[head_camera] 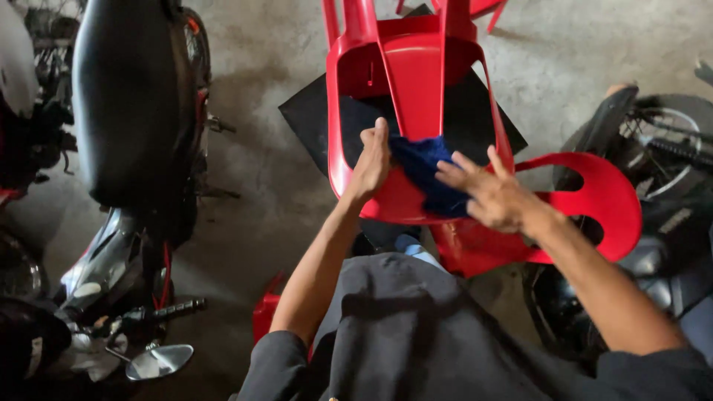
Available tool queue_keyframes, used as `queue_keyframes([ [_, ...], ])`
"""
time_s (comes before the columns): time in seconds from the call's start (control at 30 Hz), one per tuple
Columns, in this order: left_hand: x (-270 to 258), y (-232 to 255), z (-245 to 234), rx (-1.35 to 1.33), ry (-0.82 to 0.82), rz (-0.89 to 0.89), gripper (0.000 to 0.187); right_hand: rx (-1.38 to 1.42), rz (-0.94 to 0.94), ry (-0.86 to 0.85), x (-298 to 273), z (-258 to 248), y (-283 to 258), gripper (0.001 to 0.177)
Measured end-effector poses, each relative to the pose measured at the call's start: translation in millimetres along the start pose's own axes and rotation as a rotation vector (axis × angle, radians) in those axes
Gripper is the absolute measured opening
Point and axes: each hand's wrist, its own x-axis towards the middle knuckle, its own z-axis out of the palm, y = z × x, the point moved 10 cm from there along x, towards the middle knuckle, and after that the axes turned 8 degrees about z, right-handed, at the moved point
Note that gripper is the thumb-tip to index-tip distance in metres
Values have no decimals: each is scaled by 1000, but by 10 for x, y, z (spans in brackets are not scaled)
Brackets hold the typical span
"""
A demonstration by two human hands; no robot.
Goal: Cleaning and wiping down red plastic chairs with a cloth.
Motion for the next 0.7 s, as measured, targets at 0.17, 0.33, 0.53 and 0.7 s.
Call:
queue_keyframes([
  [0.17, 91, 262, 237, -60, -135, -27, 93, 47, -164, -66, 406, 316, -403, 71],
  [0.33, 185, 268, 185, -62, -331, -154, 101, 80, -125, -166, 959, 487, -828, 56],
  [0.53, 210, 343, 175, -8, -473, -89, 106, 3, -50, -230, 314, 200, -97, 63],
  [0.7, 92, 209, 263, -60, -472, -357, 96, -158, 105, -180, 158, -38, 121, 72],
])
